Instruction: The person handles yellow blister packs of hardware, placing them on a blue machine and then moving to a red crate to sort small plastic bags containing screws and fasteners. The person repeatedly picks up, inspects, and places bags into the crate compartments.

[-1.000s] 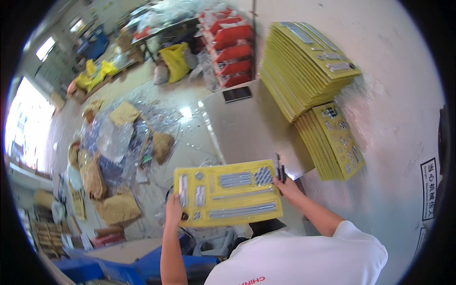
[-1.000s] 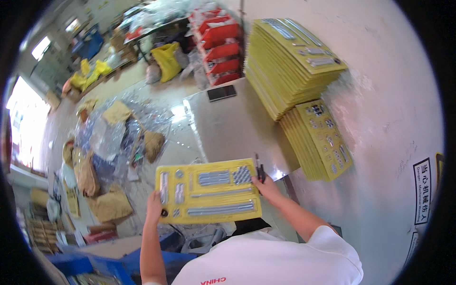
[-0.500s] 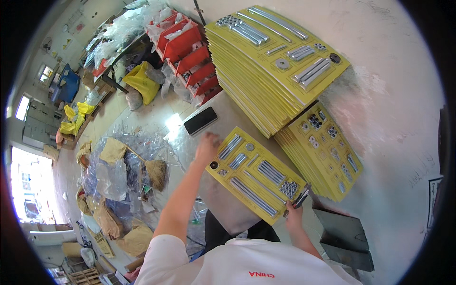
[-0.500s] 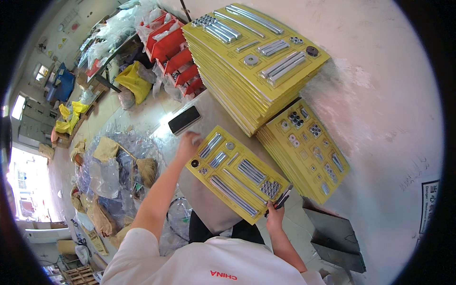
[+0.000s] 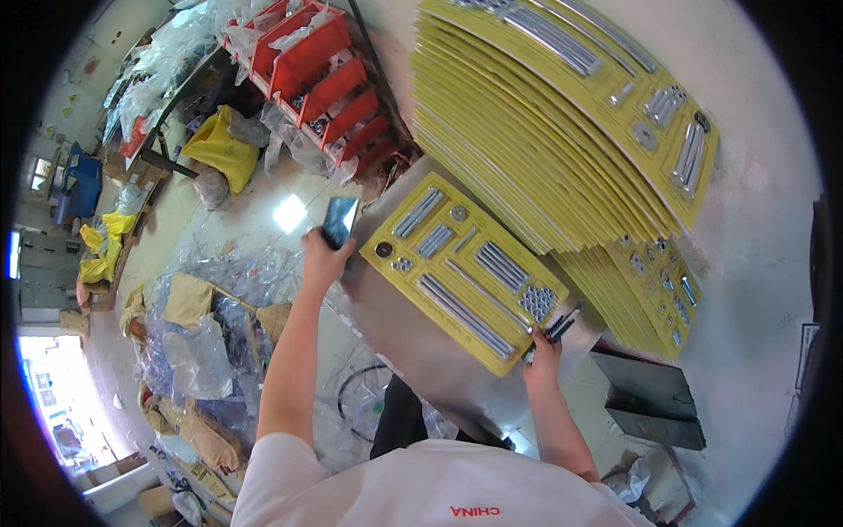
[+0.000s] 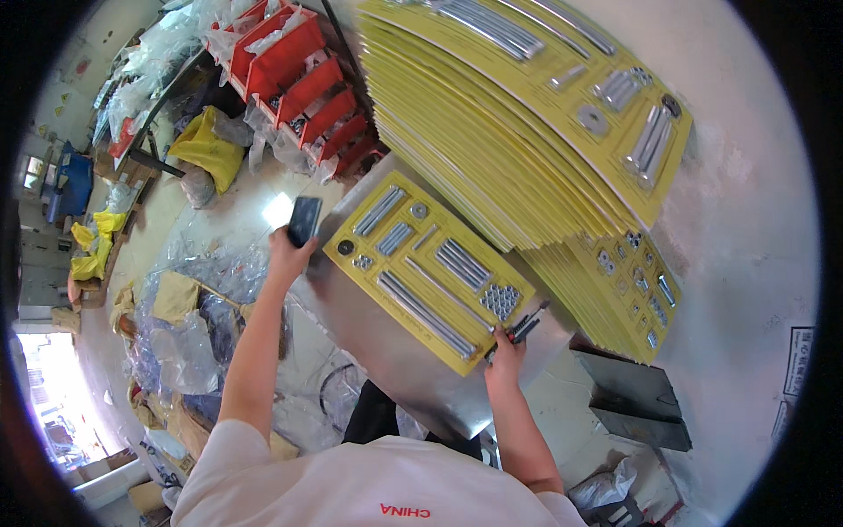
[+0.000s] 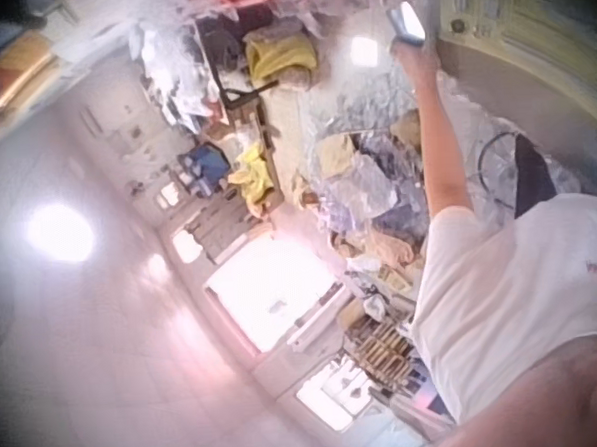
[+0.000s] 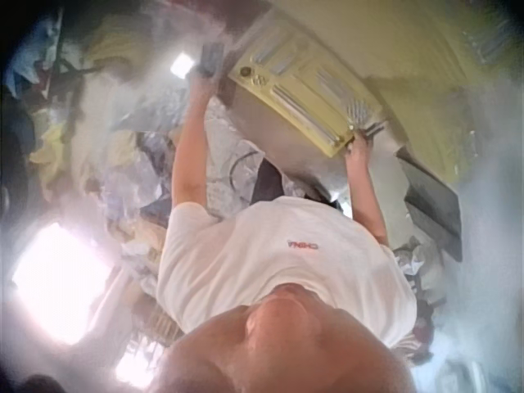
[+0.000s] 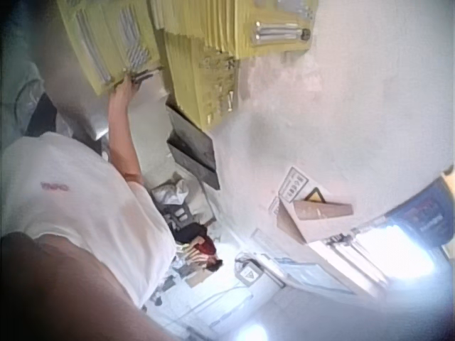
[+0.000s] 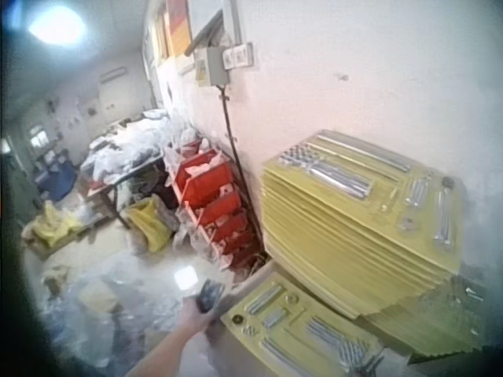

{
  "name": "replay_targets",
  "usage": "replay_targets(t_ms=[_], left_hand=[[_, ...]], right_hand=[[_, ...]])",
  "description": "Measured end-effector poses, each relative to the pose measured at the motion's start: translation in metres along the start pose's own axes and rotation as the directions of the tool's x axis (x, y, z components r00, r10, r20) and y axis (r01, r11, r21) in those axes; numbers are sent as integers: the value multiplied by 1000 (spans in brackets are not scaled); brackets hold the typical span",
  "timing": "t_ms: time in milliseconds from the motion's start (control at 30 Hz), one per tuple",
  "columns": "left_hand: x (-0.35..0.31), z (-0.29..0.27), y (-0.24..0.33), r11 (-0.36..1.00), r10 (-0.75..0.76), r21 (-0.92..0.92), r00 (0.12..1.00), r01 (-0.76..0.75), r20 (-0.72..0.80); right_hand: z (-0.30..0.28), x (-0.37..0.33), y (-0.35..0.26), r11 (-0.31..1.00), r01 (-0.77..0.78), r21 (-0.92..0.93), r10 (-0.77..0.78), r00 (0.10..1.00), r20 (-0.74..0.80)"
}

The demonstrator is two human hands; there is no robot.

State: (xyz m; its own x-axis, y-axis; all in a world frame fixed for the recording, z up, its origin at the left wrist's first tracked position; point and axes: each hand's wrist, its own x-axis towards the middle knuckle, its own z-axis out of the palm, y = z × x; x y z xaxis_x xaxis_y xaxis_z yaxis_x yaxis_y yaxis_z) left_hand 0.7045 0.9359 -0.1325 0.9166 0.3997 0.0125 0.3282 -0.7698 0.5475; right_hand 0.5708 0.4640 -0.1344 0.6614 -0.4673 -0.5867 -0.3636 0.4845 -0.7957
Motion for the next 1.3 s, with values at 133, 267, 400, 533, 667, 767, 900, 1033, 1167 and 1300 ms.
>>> replay_targets(t_ms=[133, 267, 400, 533, 667, 767, 900, 1033, 1167, 1300], left_hand=[[-44, -54, -45, 977, -157, -141, 987, 162, 45], [-91, -86, -58, 951, -219, -207, 973, 230, 74], [-116, -93, -46, 942, -246, -212, 965, 259, 88], [-131, -96, -12, 941, -182, -264, 974, 213, 137], [-145, -106, 41, 955, 95, -294, 985, -48, 147], [-151, -115, 77, 924, 367, -203, 900, -324, 237], [-155, -132, 109, 629, 757, -101, 579, -770, 303], [-171, -156, 131, 315, 873, -40, 273, -948, 403], [-186, -184, 130, 305, 892, -35, 273, -952, 360], [-192, -227, 74, 545, 825, 38, 544, -837, 152]], right_hand=[[68, 20, 12, 1000, -20, -11, 19, 998, -56], [117, 30, 19, 998, -5, 69, 10, 997, -77], [132, 18, 13, 1000, 16, 7, -16, 1000, -21], [104, 5, -3, 949, 178, -260, -176, 984, 33], [48, 2, -2, 505, 260, -823, -371, 926, 65], [17, 2, 9, 224, 199, -954, -437, 896, 84], [21, -19, -8, -131, 386, -913, -565, 728, 388], [72, -78, -52, 756, 193, -625, 351, 687, 636], [120, -160, -65, 689, -313, -654, 691, 12, 723], [174, -211, -47, 677, -412, -610, 654, -45, 755]])
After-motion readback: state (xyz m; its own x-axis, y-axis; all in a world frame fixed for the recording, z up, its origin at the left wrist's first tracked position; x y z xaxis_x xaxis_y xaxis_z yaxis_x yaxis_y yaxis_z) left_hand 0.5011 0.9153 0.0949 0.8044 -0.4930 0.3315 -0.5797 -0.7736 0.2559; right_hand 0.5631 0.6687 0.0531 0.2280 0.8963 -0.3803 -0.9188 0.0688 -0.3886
